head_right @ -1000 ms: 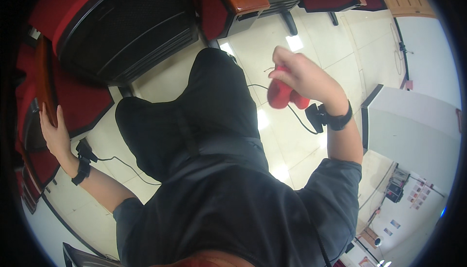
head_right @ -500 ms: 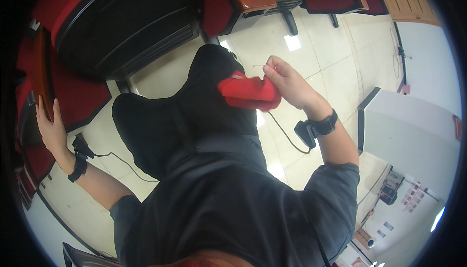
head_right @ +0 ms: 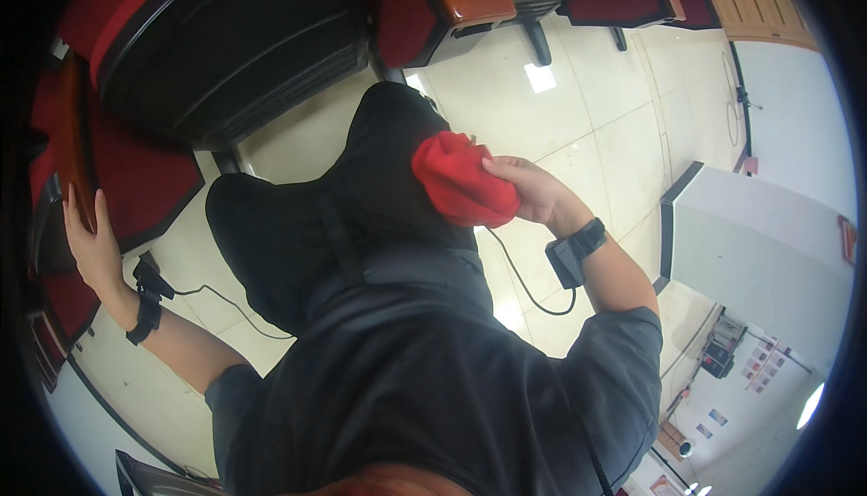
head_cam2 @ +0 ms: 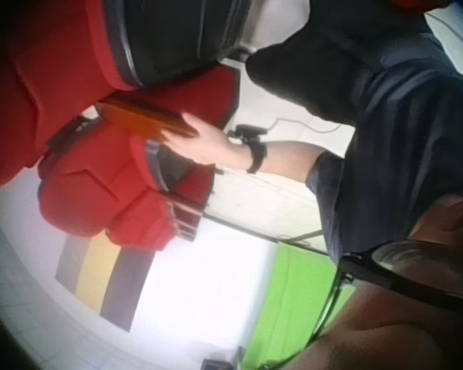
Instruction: The person wipes the armrests, seat, and backrest of a red theater-style chair using a red cloth. They move methodically from one chair to the next, cleaning multiple chairs in a row.
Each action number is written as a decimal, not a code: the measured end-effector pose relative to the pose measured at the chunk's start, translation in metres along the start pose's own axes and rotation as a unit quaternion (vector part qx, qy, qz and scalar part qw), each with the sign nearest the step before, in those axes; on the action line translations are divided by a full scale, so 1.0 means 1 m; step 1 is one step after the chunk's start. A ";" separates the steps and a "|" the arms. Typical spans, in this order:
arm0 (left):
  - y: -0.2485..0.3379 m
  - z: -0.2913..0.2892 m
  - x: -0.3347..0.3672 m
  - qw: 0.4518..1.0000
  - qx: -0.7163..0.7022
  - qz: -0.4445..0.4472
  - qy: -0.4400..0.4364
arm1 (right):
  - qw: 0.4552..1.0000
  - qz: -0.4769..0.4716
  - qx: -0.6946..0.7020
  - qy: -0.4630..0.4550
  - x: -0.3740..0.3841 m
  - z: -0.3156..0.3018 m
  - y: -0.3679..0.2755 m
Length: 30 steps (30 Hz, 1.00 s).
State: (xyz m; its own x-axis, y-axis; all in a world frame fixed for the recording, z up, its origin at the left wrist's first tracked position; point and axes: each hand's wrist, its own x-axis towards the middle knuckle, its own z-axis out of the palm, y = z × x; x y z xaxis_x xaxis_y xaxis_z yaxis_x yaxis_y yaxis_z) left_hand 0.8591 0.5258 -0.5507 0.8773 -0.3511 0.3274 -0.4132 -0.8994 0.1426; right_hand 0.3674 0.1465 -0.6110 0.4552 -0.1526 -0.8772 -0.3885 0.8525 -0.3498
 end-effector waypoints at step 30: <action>-0.010 0.003 0.002 1.000 0.003 0.015 0.008 | 0.398 -0.665 -0.512 0.371 0.042 0.074 -0.080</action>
State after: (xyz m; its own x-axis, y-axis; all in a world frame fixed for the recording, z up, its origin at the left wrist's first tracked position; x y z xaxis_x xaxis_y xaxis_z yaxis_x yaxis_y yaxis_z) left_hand 0.8661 0.5330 -0.5543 0.8609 -0.3731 0.3458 -0.4372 -0.8902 0.1278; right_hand 0.4768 0.1083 -0.5955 0.5889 -0.5582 0.5845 -0.4959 -0.8206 -0.2840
